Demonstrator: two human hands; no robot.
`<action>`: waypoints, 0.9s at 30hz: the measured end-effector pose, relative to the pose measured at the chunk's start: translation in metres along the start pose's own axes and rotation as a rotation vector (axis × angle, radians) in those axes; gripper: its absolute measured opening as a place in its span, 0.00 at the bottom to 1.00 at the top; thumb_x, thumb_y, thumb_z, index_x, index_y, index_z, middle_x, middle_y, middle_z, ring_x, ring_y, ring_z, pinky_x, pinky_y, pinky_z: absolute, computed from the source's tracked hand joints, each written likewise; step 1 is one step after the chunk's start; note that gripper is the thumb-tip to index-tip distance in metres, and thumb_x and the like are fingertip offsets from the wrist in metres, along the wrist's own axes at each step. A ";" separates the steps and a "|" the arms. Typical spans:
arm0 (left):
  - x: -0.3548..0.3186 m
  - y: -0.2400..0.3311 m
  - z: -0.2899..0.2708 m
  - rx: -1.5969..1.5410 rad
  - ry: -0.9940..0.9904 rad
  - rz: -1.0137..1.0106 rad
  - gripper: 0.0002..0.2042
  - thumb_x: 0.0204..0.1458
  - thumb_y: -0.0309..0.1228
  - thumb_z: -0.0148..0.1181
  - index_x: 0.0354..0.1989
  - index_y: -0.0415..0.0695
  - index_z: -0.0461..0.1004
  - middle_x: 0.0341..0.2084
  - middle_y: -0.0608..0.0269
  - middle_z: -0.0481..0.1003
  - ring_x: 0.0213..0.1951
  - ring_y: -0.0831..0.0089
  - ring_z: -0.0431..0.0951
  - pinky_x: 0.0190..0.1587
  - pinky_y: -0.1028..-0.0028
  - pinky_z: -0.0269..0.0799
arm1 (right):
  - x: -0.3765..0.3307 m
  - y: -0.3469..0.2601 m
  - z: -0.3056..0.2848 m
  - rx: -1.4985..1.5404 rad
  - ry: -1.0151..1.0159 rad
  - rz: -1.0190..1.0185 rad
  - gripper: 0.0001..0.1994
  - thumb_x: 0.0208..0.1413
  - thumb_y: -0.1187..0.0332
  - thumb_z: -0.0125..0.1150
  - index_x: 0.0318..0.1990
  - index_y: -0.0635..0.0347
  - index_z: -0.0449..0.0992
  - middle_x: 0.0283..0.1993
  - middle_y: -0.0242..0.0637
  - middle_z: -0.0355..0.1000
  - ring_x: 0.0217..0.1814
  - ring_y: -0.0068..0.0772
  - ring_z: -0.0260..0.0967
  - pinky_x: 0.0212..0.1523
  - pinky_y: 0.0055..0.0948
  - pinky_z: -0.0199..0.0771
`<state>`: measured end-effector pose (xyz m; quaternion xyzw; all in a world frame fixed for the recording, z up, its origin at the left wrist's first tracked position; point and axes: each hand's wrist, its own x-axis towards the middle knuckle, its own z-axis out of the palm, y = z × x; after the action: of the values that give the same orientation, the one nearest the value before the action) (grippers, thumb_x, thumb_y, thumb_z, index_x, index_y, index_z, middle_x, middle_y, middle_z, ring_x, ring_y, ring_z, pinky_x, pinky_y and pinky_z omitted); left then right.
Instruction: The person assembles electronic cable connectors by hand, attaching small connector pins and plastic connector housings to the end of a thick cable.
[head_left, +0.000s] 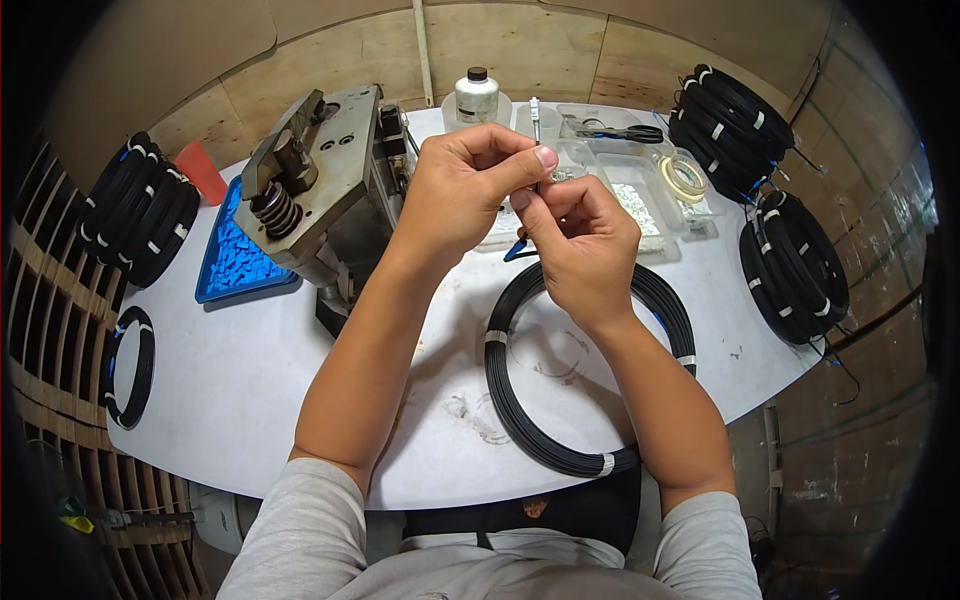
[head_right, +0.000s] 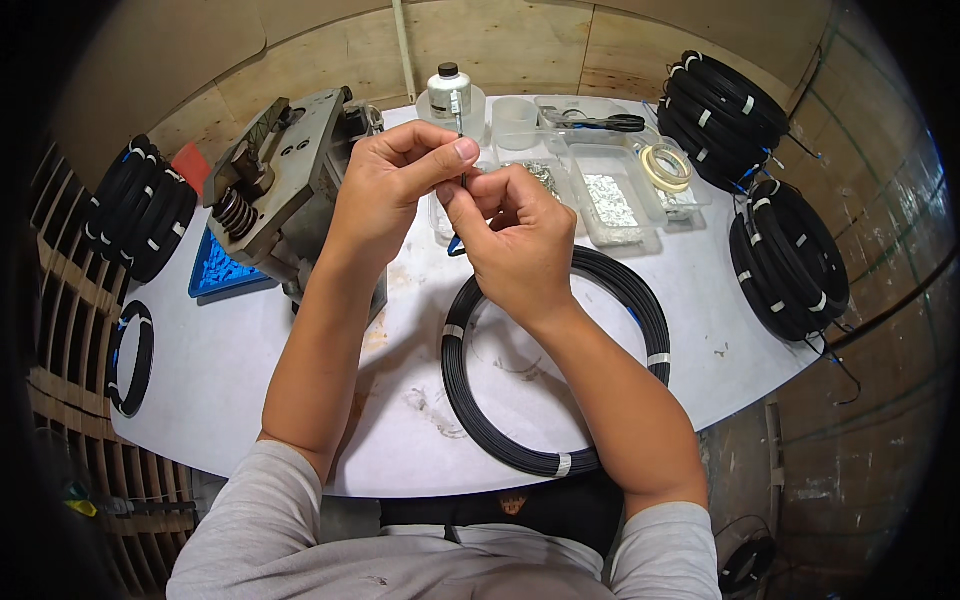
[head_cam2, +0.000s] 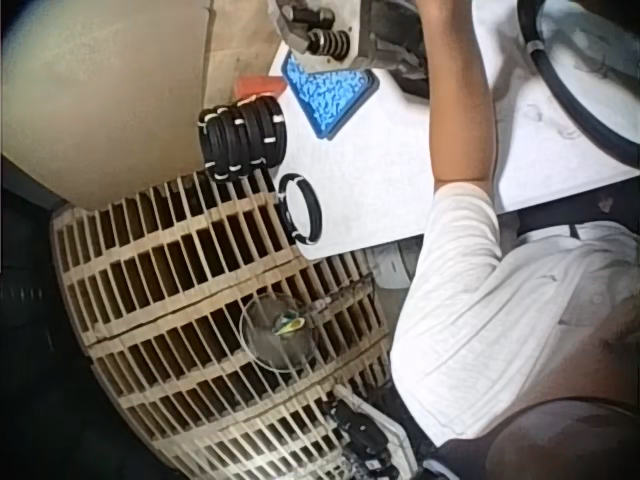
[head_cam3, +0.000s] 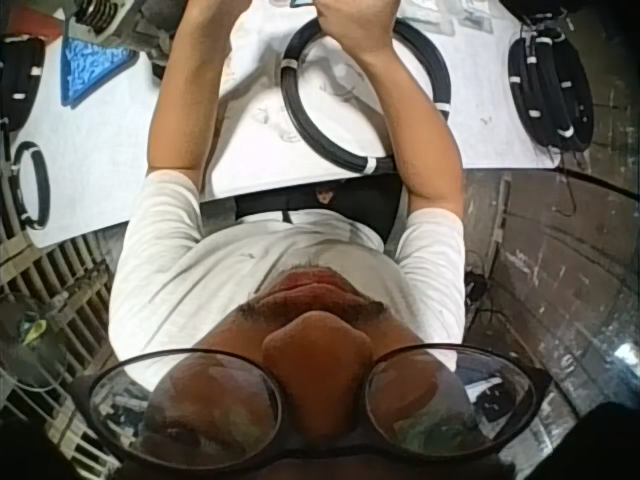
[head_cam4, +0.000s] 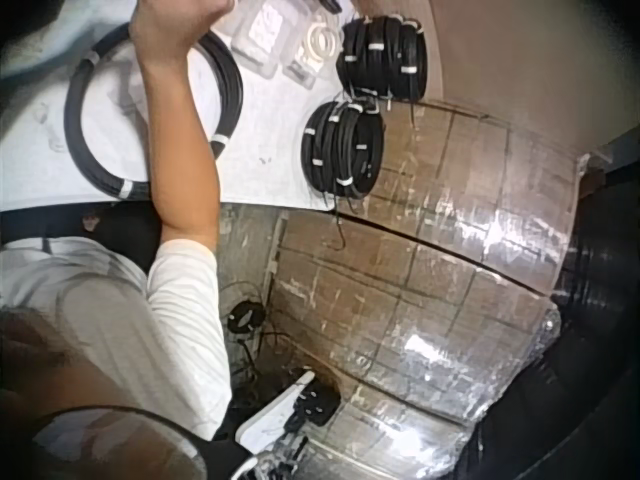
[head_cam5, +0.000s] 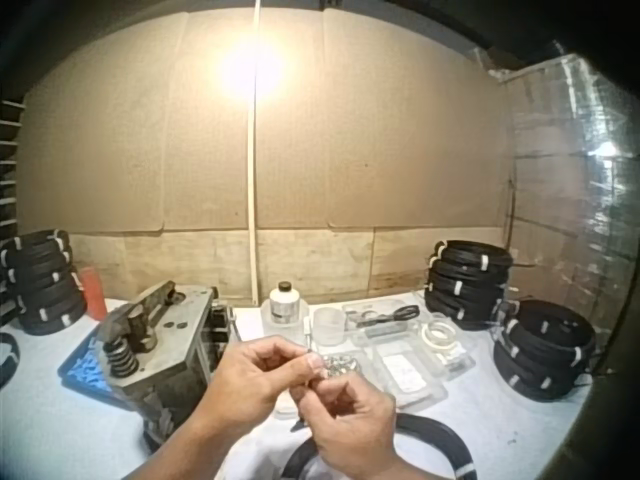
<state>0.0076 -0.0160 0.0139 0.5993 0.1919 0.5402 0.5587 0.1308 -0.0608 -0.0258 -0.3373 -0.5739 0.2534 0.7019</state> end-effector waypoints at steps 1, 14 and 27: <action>0.000 0.000 0.000 -0.006 0.001 -0.008 0.07 0.49 0.26 0.66 0.32 0.33 0.77 0.24 0.58 0.77 0.27 0.76 0.76 0.30 0.78 0.72 | 0.000 0.001 -0.001 -0.001 -0.004 -0.002 0.07 0.53 0.75 0.65 0.27 0.62 0.72 0.23 0.27 0.73 0.23 0.09 0.64 0.22 0.15 0.66; 0.001 -0.001 -0.001 -0.018 -0.008 -0.011 0.08 0.50 0.26 0.66 0.33 0.33 0.77 0.25 0.58 0.77 0.28 0.76 0.76 0.31 0.78 0.73 | 0.000 0.000 0.000 0.010 -0.003 -0.002 0.07 0.52 0.75 0.65 0.27 0.62 0.72 0.23 0.29 0.74 0.24 0.10 0.65 0.22 0.15 0.67; 0.000 -0.001 0.000 -0.013 -0.023 -0.008 0.07 0.50 0.26 0.66 0.32 0.34 0.77 0.24 0.60 0.77 0.27 0.78 0.75 0.30 0.79 0.71 | 0.000 0.001 0.000 0.001 -0.006 0.006 0.07 0.53 0.76 0.64 0.26 0.62 0.72 0.23 0.28 0.73 0.23 0.09 0.65 0.21 0.15 0.66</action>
<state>0.0082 -0.0155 0.0127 0.6012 0.1845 0.5322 0.5668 0.1314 -0.0602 -0.0262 -0.3380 -0.5750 0.2568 0.6995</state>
